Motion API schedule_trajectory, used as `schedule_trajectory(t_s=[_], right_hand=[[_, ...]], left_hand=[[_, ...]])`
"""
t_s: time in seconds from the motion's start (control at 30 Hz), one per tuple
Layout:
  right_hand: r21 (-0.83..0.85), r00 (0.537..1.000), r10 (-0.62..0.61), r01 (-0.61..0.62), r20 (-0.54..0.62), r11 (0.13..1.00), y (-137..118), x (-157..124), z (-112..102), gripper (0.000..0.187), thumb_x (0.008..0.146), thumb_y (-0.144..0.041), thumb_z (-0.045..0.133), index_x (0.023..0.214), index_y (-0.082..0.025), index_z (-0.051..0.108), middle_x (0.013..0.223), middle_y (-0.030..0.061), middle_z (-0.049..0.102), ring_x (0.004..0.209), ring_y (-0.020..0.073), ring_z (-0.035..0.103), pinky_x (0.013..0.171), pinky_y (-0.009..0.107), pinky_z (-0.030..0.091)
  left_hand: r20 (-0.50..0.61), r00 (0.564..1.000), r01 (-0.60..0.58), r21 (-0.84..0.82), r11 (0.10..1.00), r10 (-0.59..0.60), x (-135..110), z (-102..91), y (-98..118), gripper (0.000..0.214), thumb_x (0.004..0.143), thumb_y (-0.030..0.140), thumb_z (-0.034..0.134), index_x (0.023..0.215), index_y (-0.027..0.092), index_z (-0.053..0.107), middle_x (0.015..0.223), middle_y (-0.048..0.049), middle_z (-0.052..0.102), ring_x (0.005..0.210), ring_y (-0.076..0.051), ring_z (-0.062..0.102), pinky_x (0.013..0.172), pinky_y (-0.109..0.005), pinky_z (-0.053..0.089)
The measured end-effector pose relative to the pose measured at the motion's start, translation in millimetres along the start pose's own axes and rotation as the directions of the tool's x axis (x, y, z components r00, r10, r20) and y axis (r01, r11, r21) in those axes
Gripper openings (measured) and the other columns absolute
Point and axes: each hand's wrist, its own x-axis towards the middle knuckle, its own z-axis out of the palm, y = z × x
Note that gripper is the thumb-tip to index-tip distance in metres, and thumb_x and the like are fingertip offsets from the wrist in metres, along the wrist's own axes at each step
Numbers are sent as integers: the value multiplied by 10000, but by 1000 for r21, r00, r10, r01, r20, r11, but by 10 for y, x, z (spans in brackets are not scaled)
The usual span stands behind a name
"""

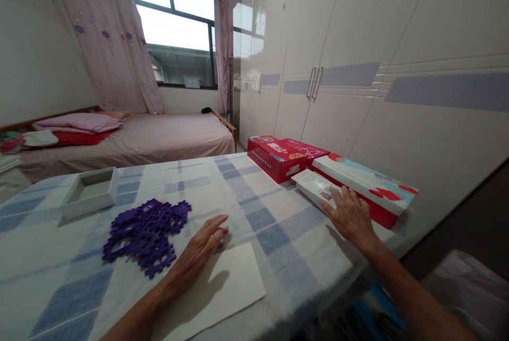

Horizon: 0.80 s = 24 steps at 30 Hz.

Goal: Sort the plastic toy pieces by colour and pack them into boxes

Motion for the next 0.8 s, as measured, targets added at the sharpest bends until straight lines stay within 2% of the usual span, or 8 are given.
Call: schedule_trajectory(t_s=[0.1, 0.2, 0.37, 0.6, 0.8], right_hand=[[60, 995, 40, -46, 96, 997, 68, 150, 124, 657, 913, -585, 317, 1370, -126, 425, 1374, 220, 444, 1257, 334, 402, 929, 476, 358], [108, 983, 78, -97, 167, 989, 120, 230, 233, 691, 887, -612, 346, 1360, -114, 422, 1333, 214, 481, 1222, 333, 433, 930, 507, 354], [137, 983, 149, -162, 106, 977, 130, 216, 286, 704, 855, -615, 403, 1348, -113, 419, 1249, 195, 531, 1156, 340, 469, 924, 516, 341], [109, 966, 258, -257, 7, 960, 83, 212, 183, 673, 860, -607, 393, 1267, -77, 475, 1114, 220, 564, 1053, 361, 520, 856, 492, 370], [125, 954, 276, -289, 115, 949, 98, 233, 188, 627, 850, -608, 392, 1191, -104, 543, 1171, 229, 528, 1074, 370, 513, 839, 513, 388]], left_hand=[[9, 1000, -14, 35, 999, 14, 10, -13, -38, 508, 880, 535, 454, 1263, 228, 581, 1404, -100, 464, 1133, -264, 563, 883, -351, 513], [16, 999, -34, 89, 995, 33, 20, -31, -88, 514, 879, 541, 451, 1270, 234, 580, 1400, -100, 470, 1150, -272, 555, 952, -378, 476], [14, 999, -42, 94, 995, 41, 16, -46, -111, 491, 889, 520, 447, 1266, 237, 585, 1405, -95, 463, 1178, -275, 538, 1007, -405, 441], [11, 999, -47, 88, 995, 46, 17, -37, -102, 476, 885, 517, 458, 1251, 247, 600, 1386, -93, 488, 1146, -268, 564, 998, -397, 449], [20, 998, -56, 79, 995, 55, 12, -40, -114, 463, 895, 498, 454, 1267, 257, 587, 1409, -88, 465, 1147, -262, 563, 1008, -395, 440]])
